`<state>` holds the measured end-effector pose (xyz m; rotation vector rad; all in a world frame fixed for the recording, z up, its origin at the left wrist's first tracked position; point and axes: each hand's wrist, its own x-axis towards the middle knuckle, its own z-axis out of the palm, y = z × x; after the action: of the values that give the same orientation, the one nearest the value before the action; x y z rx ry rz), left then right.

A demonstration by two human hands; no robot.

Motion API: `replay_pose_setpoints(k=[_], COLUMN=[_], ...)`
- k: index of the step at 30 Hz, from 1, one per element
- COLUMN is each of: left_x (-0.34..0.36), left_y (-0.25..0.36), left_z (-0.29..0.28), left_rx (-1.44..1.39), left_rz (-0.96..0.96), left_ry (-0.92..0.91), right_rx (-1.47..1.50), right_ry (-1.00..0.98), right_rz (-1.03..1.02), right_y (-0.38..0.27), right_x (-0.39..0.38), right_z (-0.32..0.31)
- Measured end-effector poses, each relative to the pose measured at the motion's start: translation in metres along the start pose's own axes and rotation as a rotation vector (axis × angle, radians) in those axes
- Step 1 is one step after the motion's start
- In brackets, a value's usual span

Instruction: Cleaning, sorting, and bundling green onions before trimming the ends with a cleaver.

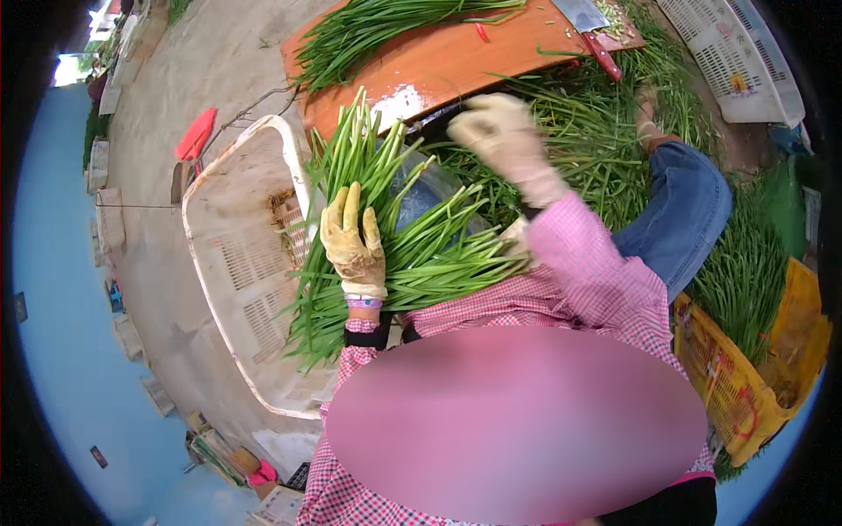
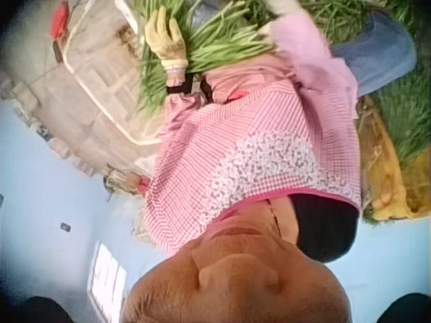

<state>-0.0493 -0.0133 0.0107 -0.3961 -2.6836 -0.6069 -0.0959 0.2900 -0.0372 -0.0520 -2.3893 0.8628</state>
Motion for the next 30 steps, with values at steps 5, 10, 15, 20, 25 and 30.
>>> replay_pose_setpoints(k=[5,10,15,20,25,30], left_x=[-0.007,-0.015,-0.019,-0.018,-0.017,-0.018], left_y=[-0.002,-0.008,-0.01,-0.007,-0.007,-0.009], left_z=[-0.004,0.006,0.008,0.009,0.009,0.012], left_rx=[0.124,-0.016,0.005,-0.022,-0.034,-0.061], left_rz=[0.058,-0.071,-0.084,-0.132,-0.132,-0.146], left_ry=[0.039,-0.022,-0.016,-0.031,-0.042,-0.026], right_rx=[0.186,0.602,-0.606,0.018,0.733,0.929], right_ry=[-0.639,-0.229,-0.123,0.037,-0.798,-0.72], right_rz=[-0.055,0.074,0.77,0.119,0.352,0.609], right_y=[-0.061,-0.009,0.097,0.079,-0.048,-0.068], right_x=[-0.01,-0.013,-0.002,-0.011,-0.009,-0.019], right_z=[0.077,0.043,-0.059,-0.053,0.037,0.053])
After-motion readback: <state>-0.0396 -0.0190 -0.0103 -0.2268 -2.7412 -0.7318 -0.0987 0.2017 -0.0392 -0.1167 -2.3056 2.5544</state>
